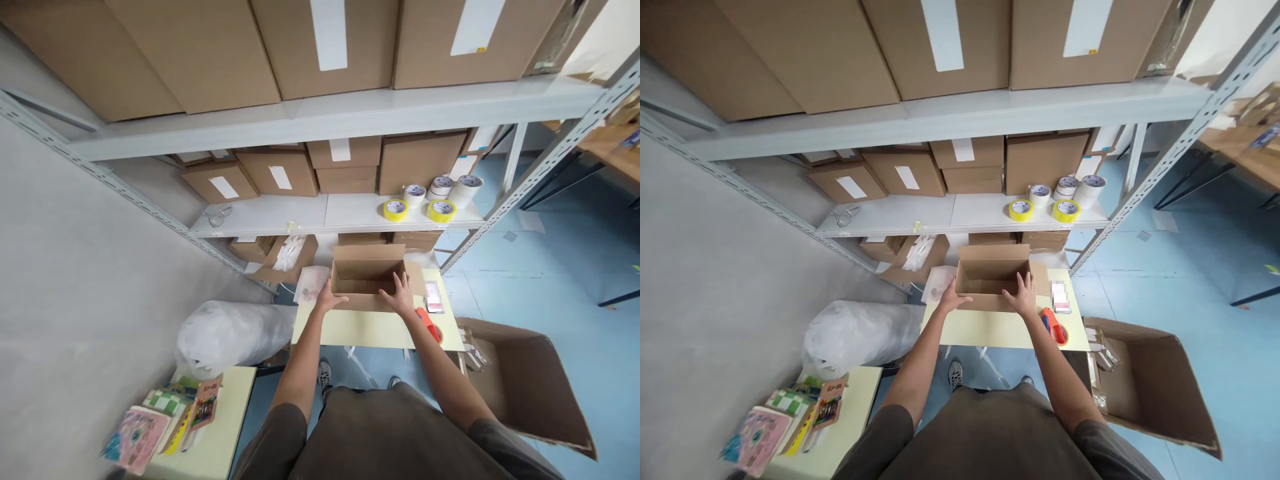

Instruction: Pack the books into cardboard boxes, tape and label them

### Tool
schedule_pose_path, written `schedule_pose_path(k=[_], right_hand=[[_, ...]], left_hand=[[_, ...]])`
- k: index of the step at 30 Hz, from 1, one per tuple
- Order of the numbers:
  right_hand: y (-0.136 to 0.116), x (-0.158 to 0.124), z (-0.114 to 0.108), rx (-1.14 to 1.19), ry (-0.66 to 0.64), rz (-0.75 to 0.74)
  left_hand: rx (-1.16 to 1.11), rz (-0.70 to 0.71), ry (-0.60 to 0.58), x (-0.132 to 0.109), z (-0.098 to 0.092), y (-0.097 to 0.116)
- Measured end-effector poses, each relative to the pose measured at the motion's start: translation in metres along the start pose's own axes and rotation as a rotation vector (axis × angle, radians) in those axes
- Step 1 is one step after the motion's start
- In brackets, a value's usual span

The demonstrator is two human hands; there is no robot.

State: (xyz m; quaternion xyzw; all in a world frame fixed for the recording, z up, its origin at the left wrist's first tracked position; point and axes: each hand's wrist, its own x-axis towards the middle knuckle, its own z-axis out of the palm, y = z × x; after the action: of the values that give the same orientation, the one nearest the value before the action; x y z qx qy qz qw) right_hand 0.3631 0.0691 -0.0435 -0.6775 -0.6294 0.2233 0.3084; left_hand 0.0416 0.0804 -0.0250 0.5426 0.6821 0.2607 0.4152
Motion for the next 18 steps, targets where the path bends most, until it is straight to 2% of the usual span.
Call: schedule_pose_path(k=[3, 6, 8, 12, 15, 18], right_hand=[[-0.044, -0.004, 0.027, 0.143, 0.043, -0.063], [-0.096, -0.003, 0.061, 0.258, 0.054, -0.094], [-0.126, 0.001, 0.084, 0.298, 0.065, -0.103], [-0.177, 0.013, 0.127, 0.381, 0.074, -0.114], [-0.209, 0.022, 0.161, 0.474, 0.033, -0.101], [-0.231, 0.025, 0.194, 0.504, -0.044, -0.049]], left_hand=[[-0.007, 0.028, -0.018, 0.003, 0.007, -0.004], [-0.025, 0.081, -0.035, 0.004, 0.002, -0.014], [-0.061, 0.126, -0.058, 0.006, -0.013, -0.024], [-0.174, 0.200, -0.026, 0.021, -0.056, -0.047], [-0.279, 0.140, -0.010, 0.038, -0.086, -0.064], [-0.340, 0.038, -0.020, 0.047, -0.103, -0.084]])
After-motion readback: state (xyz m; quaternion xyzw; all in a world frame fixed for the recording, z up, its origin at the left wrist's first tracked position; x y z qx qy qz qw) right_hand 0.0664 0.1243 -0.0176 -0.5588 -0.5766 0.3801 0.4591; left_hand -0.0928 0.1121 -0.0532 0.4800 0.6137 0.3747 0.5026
